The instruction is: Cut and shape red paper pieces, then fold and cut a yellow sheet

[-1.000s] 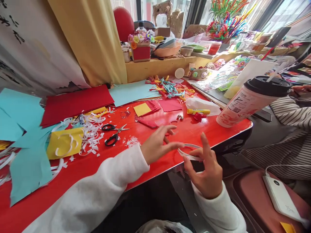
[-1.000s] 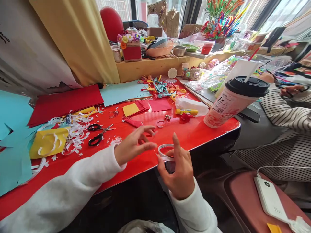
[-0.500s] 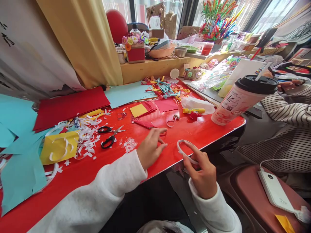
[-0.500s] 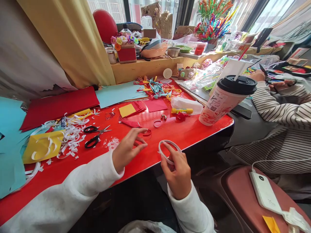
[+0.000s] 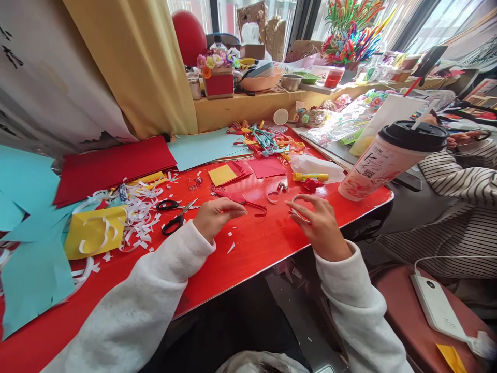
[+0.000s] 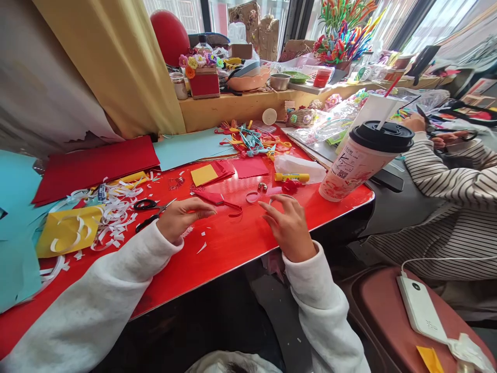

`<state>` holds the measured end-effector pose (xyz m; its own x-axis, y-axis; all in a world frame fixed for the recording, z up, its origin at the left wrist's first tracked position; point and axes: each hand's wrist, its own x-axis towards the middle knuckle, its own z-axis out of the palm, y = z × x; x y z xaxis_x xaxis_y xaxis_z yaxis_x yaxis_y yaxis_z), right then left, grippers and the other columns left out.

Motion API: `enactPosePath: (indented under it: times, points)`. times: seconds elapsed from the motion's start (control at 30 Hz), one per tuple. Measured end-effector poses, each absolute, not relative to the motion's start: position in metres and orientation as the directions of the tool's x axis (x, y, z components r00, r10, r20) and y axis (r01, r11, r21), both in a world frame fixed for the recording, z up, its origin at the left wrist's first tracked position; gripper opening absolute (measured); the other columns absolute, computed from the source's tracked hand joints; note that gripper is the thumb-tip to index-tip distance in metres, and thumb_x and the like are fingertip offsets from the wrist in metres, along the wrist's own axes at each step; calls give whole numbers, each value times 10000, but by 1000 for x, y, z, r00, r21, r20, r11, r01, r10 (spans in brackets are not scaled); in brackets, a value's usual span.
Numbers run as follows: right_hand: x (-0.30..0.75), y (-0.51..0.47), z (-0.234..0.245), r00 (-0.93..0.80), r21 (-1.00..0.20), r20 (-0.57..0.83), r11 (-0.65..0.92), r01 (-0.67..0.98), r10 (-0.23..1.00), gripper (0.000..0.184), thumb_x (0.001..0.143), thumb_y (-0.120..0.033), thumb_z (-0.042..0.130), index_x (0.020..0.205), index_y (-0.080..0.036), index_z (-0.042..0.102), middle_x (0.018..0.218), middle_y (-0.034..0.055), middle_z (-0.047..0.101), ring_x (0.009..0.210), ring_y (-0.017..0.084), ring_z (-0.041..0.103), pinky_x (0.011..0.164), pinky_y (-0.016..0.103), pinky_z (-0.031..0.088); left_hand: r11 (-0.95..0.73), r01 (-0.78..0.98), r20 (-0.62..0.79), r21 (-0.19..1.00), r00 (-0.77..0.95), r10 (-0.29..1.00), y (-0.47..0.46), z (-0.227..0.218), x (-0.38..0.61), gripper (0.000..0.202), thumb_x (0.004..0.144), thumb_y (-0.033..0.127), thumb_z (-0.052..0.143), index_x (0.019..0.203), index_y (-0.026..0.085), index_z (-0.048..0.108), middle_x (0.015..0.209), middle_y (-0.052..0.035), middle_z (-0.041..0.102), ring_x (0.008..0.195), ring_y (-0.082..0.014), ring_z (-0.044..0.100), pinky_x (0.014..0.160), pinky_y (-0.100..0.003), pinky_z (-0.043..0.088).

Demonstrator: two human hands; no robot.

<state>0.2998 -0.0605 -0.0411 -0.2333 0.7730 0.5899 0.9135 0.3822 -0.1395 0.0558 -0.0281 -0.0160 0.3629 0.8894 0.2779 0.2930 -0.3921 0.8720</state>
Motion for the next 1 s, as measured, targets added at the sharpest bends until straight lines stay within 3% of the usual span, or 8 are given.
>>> enactPosePath:
  times: [0.1,0.27,0.37,0.47,0.6,0.77,1.0]
  points:
    - [278,-50,-34,-439,-147,467,557,818,768,264,768,-259,510,1027,-274,564,1129,44,500,1010,196,422,828,346,329,-387,288,241,876,435,868,-30,-16,54,158,677,275,594,791,192,666,715,-27,602,682,-129,548,647,-255,445]
    - [243,-31,-32,-446,-316,423,590,743,789,120,752,-303,536,766,-230,630,999,36,583,941,191,467,790,362,296,-469,356,250,808,513,821,-37,-3,47,225,728,252,530,928,210,623,759,-19,599,688,-110,539,667,-248,442]
    - [227,-28,-23,-545,-483,398,674,559,738,137,748,-316,541,798,-208,608,852,19,629,824,139,520,826,358,271,-415,382,219,826,461,860,-40,11,35,180,708,255,552,855,174,616,806,-32,625,763,-131,563,733,-270,445]
    - [210,-26,-14,-632,-636,367,680,364,682,167,750,-325,532,809,-176,579,687,-10,619,693,98,530,822,330,298,-333,366,192,869,371,909,-42,22,17,107,682,249,572,727,160,610,742,-24,630,725,-128,575,710,-259,463]
    - [188,-19,-7,-722,-772,306,606,194,621,204,772,-340,491,795,-144,546,611,-21,541,588,74,494,651,241,386,-283,389,195,877,251,948,-41,26,-9,91,656,250,595,701,178,627,756,-22,621,741,-132,572,727,-273,466]
    - [172,-16,-7,-705,-777,340,608,162,623,241,811,-329,423,883,-136,548,618,-20,478,564,66,434,547,205,372,-374,439,270,817,282,921,-42,26,-25,149,633,317,615,672,179,656,908,-59,598,858,-162,552,749,-285,462]
    - [165,-23,-8,-702,-705,334,661,258,630,241,805,-325,438,846,-133,577,627,-5,507,574,76,411,575,222,357,-206,407,112,890,243,964,-52,29,-14,126,653,281,600,683,167,647,587,-5,623,550,-105,560,538,-217,465]
